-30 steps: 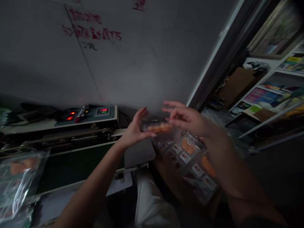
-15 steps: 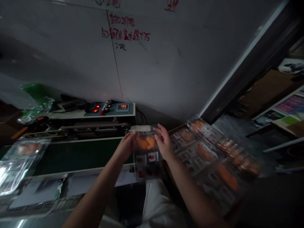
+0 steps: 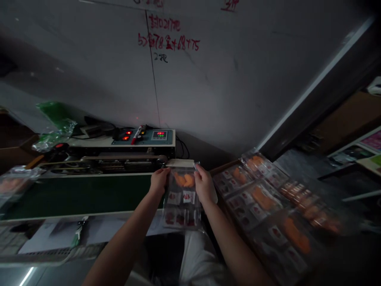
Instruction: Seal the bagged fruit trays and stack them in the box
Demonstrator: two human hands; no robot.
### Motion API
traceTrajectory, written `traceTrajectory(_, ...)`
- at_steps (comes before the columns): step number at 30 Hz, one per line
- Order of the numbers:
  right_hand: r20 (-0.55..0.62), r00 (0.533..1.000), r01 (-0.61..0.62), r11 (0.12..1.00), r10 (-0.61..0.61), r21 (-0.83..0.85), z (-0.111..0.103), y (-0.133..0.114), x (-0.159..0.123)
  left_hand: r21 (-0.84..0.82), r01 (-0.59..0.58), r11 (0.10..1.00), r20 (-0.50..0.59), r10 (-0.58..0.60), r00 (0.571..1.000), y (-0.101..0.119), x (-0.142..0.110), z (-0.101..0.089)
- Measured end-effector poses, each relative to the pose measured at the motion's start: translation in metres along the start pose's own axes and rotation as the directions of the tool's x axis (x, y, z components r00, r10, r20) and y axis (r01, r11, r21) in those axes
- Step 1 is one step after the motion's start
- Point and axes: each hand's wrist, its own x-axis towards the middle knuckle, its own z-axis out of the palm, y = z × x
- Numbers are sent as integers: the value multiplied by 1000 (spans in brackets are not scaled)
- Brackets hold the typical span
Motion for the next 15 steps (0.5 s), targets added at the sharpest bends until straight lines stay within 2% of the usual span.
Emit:
traceTrajectory(5,-39,997,62,997,-64,-46,23,6,1,62,-54,997,-52,57,997,0,12,-12)
traceTrajectory(9,-73,996,45,992,-54,-119,38,2,2,83,-77,994,-81,84,993,4,18,-25)
traceTrajectory(15,-66,997,28,998,-32,-53,63,-10,-3,121,-112,986,-134,128,983,10,25,-47)
